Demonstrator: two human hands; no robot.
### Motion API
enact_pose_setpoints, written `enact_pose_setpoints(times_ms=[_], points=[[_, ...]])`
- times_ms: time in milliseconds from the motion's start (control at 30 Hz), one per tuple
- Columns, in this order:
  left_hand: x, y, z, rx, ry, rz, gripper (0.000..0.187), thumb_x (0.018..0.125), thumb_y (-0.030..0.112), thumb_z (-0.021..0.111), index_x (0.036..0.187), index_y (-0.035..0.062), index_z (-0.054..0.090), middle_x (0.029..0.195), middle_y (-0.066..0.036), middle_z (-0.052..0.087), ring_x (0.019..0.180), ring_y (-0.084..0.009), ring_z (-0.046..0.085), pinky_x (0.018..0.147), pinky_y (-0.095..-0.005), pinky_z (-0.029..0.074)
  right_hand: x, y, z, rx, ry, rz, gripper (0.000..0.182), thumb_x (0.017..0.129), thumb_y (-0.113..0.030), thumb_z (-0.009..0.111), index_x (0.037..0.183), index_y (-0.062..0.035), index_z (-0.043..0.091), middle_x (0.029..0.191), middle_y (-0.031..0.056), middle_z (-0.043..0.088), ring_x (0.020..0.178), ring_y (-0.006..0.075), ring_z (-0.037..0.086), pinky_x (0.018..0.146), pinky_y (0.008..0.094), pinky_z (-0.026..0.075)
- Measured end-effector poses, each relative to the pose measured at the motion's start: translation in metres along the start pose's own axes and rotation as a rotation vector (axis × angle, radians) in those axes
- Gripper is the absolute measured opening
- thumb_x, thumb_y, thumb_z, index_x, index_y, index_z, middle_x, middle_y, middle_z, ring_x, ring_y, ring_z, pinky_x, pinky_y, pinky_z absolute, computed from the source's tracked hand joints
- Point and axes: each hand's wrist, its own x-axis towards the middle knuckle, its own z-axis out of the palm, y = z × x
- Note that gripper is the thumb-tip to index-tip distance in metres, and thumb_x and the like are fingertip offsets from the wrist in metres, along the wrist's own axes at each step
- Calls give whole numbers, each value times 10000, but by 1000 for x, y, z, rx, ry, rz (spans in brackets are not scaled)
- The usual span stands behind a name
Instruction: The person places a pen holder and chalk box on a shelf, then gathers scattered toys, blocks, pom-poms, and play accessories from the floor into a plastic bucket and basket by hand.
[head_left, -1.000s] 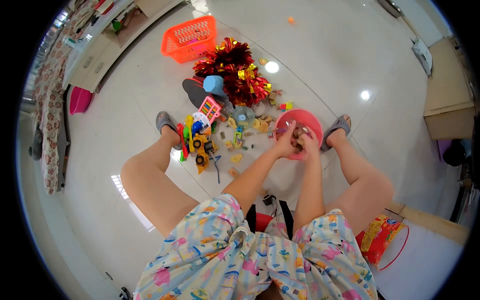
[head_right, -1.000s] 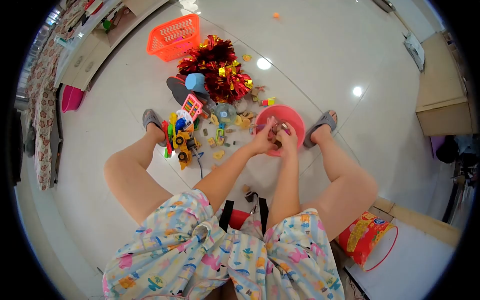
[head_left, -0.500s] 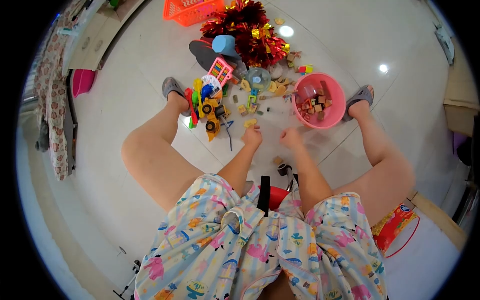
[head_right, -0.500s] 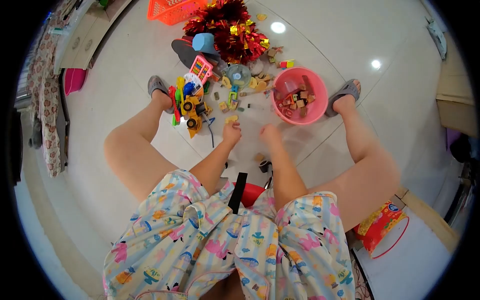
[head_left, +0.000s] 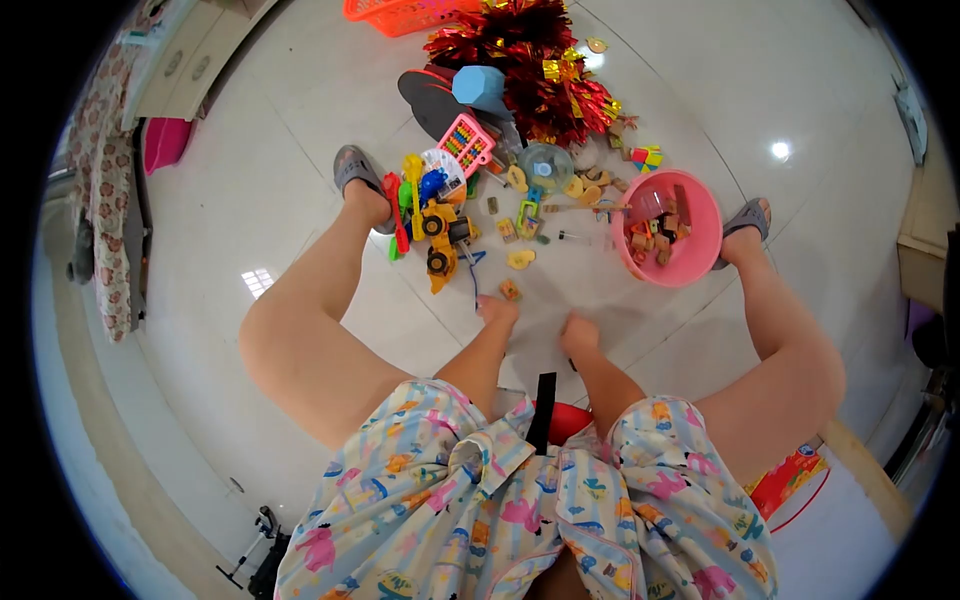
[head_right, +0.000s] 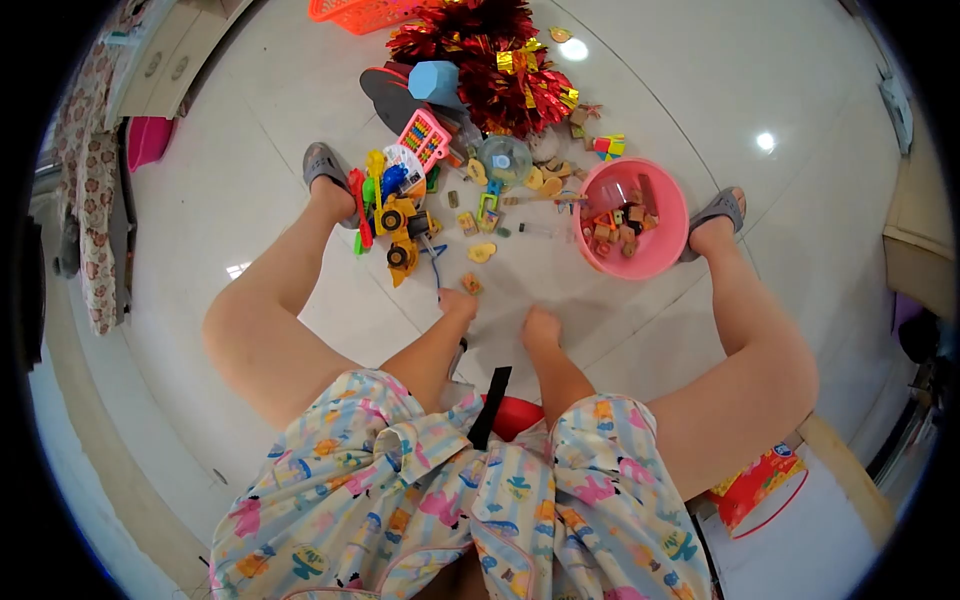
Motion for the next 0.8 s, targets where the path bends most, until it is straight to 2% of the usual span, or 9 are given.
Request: enact_pose_setpoints(times_ms=[33, 133, 233, 333, 433, 533, 633, 733, 800], points=[[1, 4, -2, -13, 23, 4, 548, 722, 119, 690, 1188, -14, 434, 1272, -277, 455, 1161, -373, 497, 944, -397, 439, -3, -11, -20, 106, 30, 40, 266, 714, -157, 669, 946, -54, 592, 972, 180, 646, 986, 337, 623, 819, 407, 507], [16, 10, 8, -160, 83, 231, 501, 720, 124, 706, 1139, -4, 463, 1234, -244, 485, 1079, -353, 538, 895, -396, 452, 7, -29, -62, 208, 409, -193, 290, 674, -142, 674, 936, -51, 589, 1153, 200, 564, 1117, 372, 528, 883, 458, 455], [36, 32, 21, -349, -154, 375, 498, 710, 103, 697, 1141, -8, 474, 1185, -217, 502, 1021, -343, 560, 858, -392, 459, 21, -47, -109, 57, 641, -358, 345, 645, -140, 691, 965, -44, 606, 1233, 193, 472, 1177, 385, 427, 926, 497, 395], [39, 55, 32, -275, -10, 665, 538, 708, 59, 692, 1188, -6, 459, 1071, -139, 566, 874, -236, 601, 751, -354, 491, 58, -36, -103, -136, 612, -430, 351, 657, -139, 696, 991, -59, 624, 1178, 177, 467, 1153, 385, 410, 931, 516, 373], [16, 79, 23, -142, 75, 746, 550, 696, 70, 701, 1199, 42, 480, 1029, -147, 564, 853, -266, 595, 762, -366, 488, 75, -34, -104, -221, 318, -355, 363, 653, -130, 717, 1001, -68, 632, 1120, 174, 466, 1152, 385, 392, 968, 465, 359], [-9, 92, 13, -32, 282, 888, 498, 700, 63, 693, 1167, 75, 521, 1016, -157, 559, 849, -303, 584, 764, -373, 485, 67, -39, -105, 27, 273, -307, 336, 656, -160, 730, 949, -34, 627, 1181, 219, 455, 1158, 416, 424, 955, 474, 407], [-23, 106, 7, -14, 430, 1180, 443, 711, 50, 676, 1135, 86, 556, 1047, -155, 549, 902, -325, 572, 779, -394, 476, 38, -50, -109, 369, 428, -394, 406, 636, -153, 757, 1001, -73, 599, 1131, 208, 446, 1101, 403, 434, 938, 474, 388], [-32, 134, 15, -64, 73, 1244, 424, 728, 42, 665, 1139, 85, 572, 1107, -146, 540, 962, -335, 560, 795, -414, 470, 16, -60, -116, 447, 827, -371, 427, 647, -162, 749, 1017, -62, 562, 1153, 218, 427, 1072, 400, 455, 920, 489, 399], [-51, 158, 13, -22, -170, 1268, 437, 749, 45, 655, 1170, 121, 566, 1155, -139, 534, 1031, -345, 542, 850, -422, 462, 7, -55, -131, 533, 995, -226, 414, 667, -152, 727, 1036, -56, 565, 1161, 219, 429, 1070, 399, 466, 890, 468, 422]])
